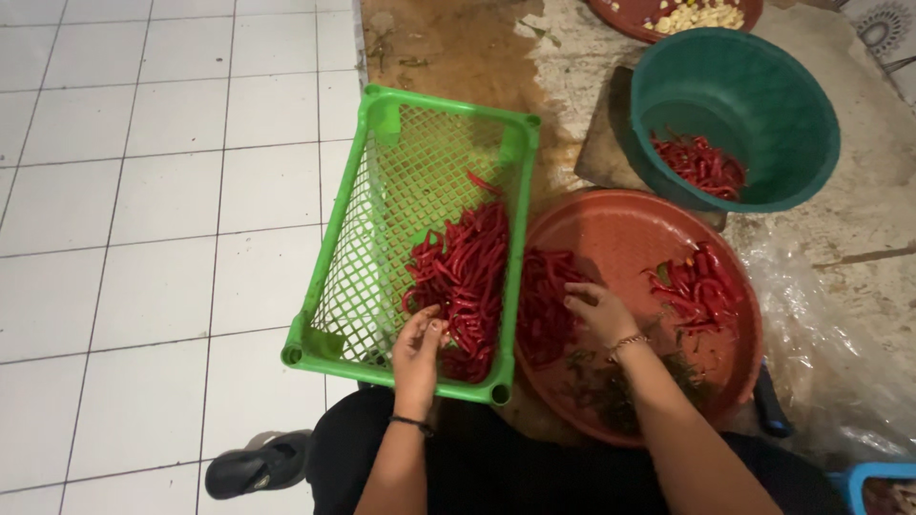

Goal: The person sits on the floor and repeatedly picks red chilies from a large orange basin, removes the stems, and places the chilies into a green plastic basket. The process continues throughout the clip with a second person visible in the background.

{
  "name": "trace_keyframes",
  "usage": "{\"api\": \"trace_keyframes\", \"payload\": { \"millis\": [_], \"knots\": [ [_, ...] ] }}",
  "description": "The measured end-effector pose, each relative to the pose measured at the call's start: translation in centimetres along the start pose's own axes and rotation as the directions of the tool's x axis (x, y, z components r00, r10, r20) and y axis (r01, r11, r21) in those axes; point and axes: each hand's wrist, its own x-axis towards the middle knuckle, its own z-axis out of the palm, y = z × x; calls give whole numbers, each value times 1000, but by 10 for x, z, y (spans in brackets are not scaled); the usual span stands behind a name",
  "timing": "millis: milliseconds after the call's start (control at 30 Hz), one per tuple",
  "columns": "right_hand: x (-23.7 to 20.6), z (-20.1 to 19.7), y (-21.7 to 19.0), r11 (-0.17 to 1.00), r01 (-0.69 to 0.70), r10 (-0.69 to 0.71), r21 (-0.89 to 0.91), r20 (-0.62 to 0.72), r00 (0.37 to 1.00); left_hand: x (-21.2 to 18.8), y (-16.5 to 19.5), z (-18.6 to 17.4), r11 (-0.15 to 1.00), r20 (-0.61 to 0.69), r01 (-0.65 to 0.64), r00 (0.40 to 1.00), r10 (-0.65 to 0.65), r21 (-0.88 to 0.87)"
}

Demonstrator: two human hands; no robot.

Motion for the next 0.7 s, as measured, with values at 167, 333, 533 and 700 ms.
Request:
{"api": "trace_keyframes", "payload": {
  "millis": [167, 333, 533, 700],
  "knots": [
    [-11, 10, -11, 846, 416, -482, -334, -143, 865, -1, 1, -1, 992, -103, -45, 994, 33, -118],
    [-31, 65, -44, 674, 655, -649, -340, 151, 746, 0, -1, 1, 986, -145, -67, 988, 46, -150],
    [-35, 152, -62, 226, 559, -278, -798, 497, 822, 1, -6, -1, 984, -148, -93, 986, 71, -149],
    [-27, 170, -70, 219, 386, -119, -896, 368, 922, 2, -7, 1, 984, -149, -56, 988, 31, -167]
  ]
}}
